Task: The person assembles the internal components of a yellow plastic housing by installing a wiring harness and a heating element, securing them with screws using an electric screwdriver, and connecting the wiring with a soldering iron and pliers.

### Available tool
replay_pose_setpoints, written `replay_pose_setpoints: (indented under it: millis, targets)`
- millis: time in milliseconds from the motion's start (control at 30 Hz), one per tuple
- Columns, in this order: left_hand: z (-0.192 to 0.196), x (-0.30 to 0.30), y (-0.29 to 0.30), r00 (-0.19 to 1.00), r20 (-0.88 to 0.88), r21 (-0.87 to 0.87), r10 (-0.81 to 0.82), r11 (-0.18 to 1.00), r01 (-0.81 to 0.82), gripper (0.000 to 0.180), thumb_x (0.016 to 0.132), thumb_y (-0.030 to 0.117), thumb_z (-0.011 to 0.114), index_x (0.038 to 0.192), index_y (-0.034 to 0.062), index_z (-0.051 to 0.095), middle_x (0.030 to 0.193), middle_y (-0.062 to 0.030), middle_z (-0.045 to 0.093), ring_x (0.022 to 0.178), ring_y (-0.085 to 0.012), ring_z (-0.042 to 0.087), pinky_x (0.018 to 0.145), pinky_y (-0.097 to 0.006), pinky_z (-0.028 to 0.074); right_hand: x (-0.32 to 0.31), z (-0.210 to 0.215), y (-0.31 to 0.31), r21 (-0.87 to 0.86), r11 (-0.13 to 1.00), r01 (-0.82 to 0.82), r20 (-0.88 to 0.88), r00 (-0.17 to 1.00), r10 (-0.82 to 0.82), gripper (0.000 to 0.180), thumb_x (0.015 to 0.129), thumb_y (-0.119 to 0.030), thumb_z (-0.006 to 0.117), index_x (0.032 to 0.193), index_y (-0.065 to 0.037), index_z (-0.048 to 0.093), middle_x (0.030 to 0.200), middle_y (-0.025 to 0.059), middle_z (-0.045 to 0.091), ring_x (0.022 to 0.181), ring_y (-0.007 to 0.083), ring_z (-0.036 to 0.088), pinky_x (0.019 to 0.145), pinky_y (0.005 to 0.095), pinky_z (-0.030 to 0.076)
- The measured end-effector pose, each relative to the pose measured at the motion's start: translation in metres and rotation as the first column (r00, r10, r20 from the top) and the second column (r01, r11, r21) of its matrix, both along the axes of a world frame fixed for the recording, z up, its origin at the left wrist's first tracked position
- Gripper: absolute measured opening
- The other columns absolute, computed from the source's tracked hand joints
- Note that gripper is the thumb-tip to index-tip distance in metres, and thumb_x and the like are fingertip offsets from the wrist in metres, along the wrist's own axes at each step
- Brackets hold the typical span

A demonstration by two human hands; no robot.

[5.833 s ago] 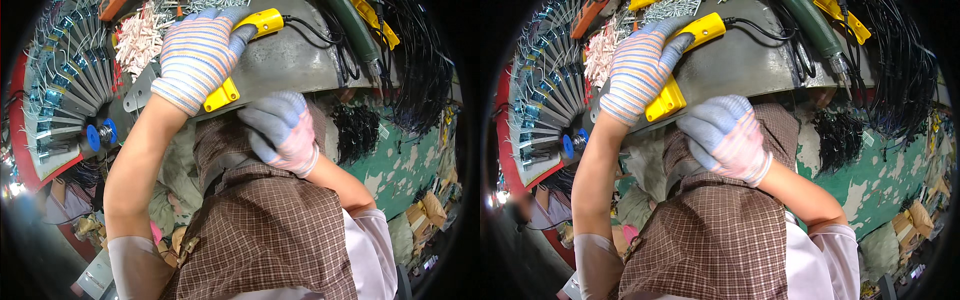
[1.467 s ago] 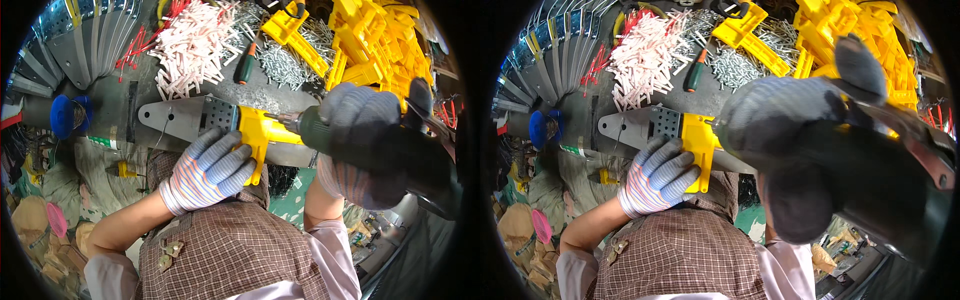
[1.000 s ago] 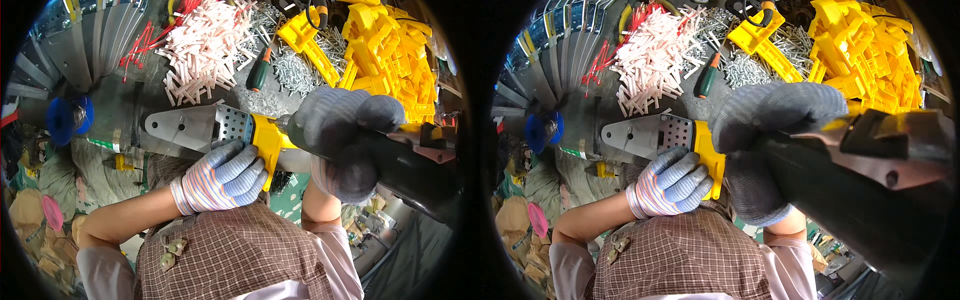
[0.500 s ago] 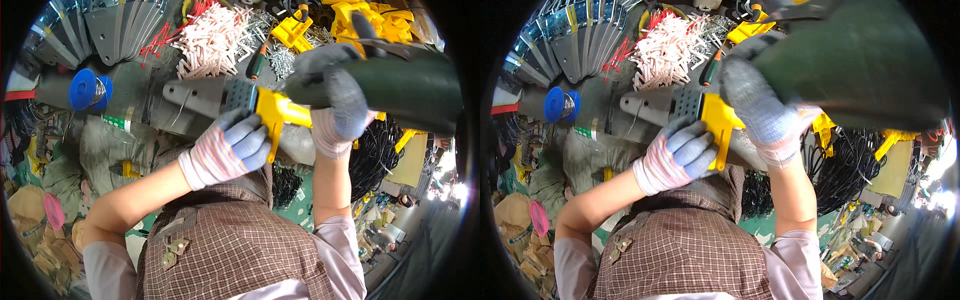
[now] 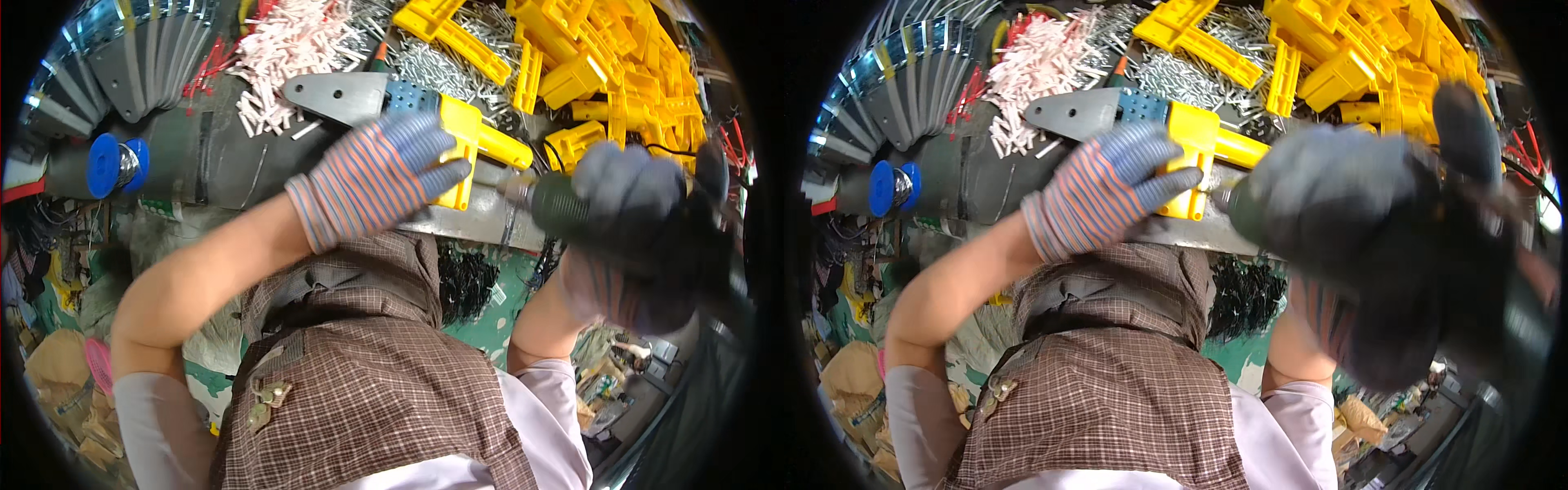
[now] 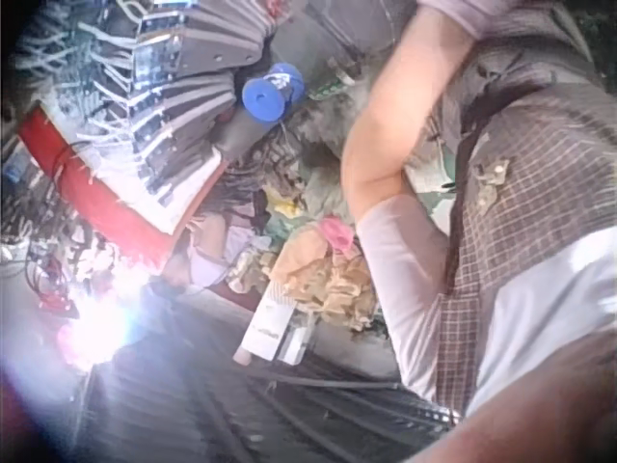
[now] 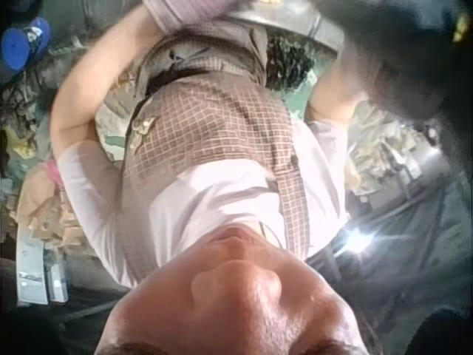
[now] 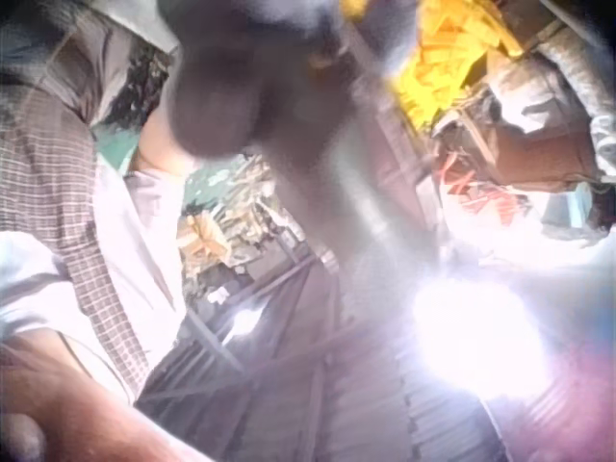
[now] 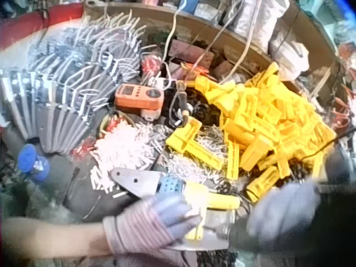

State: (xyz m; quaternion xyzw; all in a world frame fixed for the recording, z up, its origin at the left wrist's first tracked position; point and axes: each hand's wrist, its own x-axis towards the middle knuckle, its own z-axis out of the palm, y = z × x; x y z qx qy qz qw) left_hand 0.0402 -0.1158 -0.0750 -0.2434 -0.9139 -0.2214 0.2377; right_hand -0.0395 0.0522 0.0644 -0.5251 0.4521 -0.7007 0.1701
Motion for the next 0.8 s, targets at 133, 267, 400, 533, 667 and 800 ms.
replay_pose_setpoints:
  millis: [133, 267, 400, 533, 667, 800]
  targets:
    - [0.01, -0.018, -0.02, 0.987, 0.157, -0.076, -0.017, 0.997, 0.029, 0.089, 0.045, 0.03, 0.088, 0.127, 0.035, 0.055, 0.136, -0.0143, 0.045, 0.128, -0.0374, 0.042, 0.107, -0.056, 0.031, 0.015, -0.02, 0.023, 0.009, 0.995, 0.098, -0.111, 0.989, -0.096, 0.091, 0.077, -0.053, 0.072, 0.143, -0.005, 0.033, 0.073, -0.0009, 0.046, 0.061, 0.0167, 0.048, 0.062, 0.038, 0.037]
    - [0.011, -0.028, -0.032, 0.981, 0.178, -0.103, -0.073, 0.99, 0.093, 0.076, 0.056, 0.021, 0.082, 0.126, 0.0337, 0.057, 0.135, -0.0136, 0.047, 0.123, -0.0359, 0.046, 0.103, -0.052, 0.036, 0.031, -0.021, 0.017, 0.067, 0.956, 0.285, -0.021, 0.958, -0.284, 0.084, 0.076, -0.05, 0.074, 0.136, -0.003, 0.039, 0.072, 0.0027, 0.052, 0.061, 0.0205, 0.052, 0.061, 0.0412, 0.042]
    - [0.014, -0.039, -0.037, 0.982, 0.175, -0.088, -0.066, 0.993, 0.083, 0.063, 0.065, 0.015, 0.073, 0.125, 0.0321, 0.06, 0.133, -0.0143, 0.049, 0.118, -0.0359, 0.049, 0.1, -0.049, 0.039, 0.025, -0.028, 0.017, 0.061, 0.963, 0.262, -0.014, 0.965, -0.262, 0.073, 0.076, -0.047, 0.075, 0.125, -0.003, 0.043, 0.073, 0.0048, 0.055, 0.062, 0.0223, 0.054, 0.061, 0.0425, 0.044]
    - [0.007, -0.039, -0.035, 0.988, 0.155, -0.035, 0.019, 0.999, -0.013, 0.062, 0.068, 0.016, 0.071, 0.127, 0.0308, 0.059, 0.129, -0.0152, 0.052, 0.111, -0.0351, 0.054, 0.095, -0.047, 0.044, 0.006, -0.058, 0.021, -0.02, 0.995, 0.1, -0.033, 0.994, -0.1, 0.058, 0.078, -0.044, 0.074, 0.111, -0.004, 0.048, 0.075, 0.0061, 0.056, 0.064, 0.0235, 0.055, 0.061, 0.0432, 0.046]
    - [0.005, -0.036, -0.035, 0.984, 0.181, -0.016, -0.001, 1.0, 0.004, 0.062, 0.068, 0.017, 0.072, 0.127, 0.0258, 0.059, 0.125, -0.0155, 0.054, 0.108, -0.0352, 0.055, 0.092, -0.046, 0.046, -0.001, -0.058, 0.03, 0.044, 0.998, -0.036, -0.104, 0.994, 0.04, 0.047, 0.078, -0.038, 0.074, 0.103, -0.005, 0.052, 0.077, 0.0069, 0.058, 0.069, 0.0245, 0.057, 0.064, 0.0414, 0.047]
    - [0.002, -0.036, -0.034, 0.987, 0.159, 0.026, -0.001, 1.0, -0.003, 0.062, 0.067, 0.016, 0.072, 0.127, 0.0242, 0.059, 0.122, -0.0151, 0.055, 0.108, -0.035, 0.056, 0.092, -0.045, 0.047, 0.019, -0.053, 0.032, 0.311, 0.919, 0.241, 0.001, 0.967, -0.254, 0.034, 0.081, -0.032, 0.07, 0.095, -0.004, 0.057, 0.08, 0.0091, 0.059, 0.073, 0.0244, 0.057, 0.07, 0.0391, 0.046]
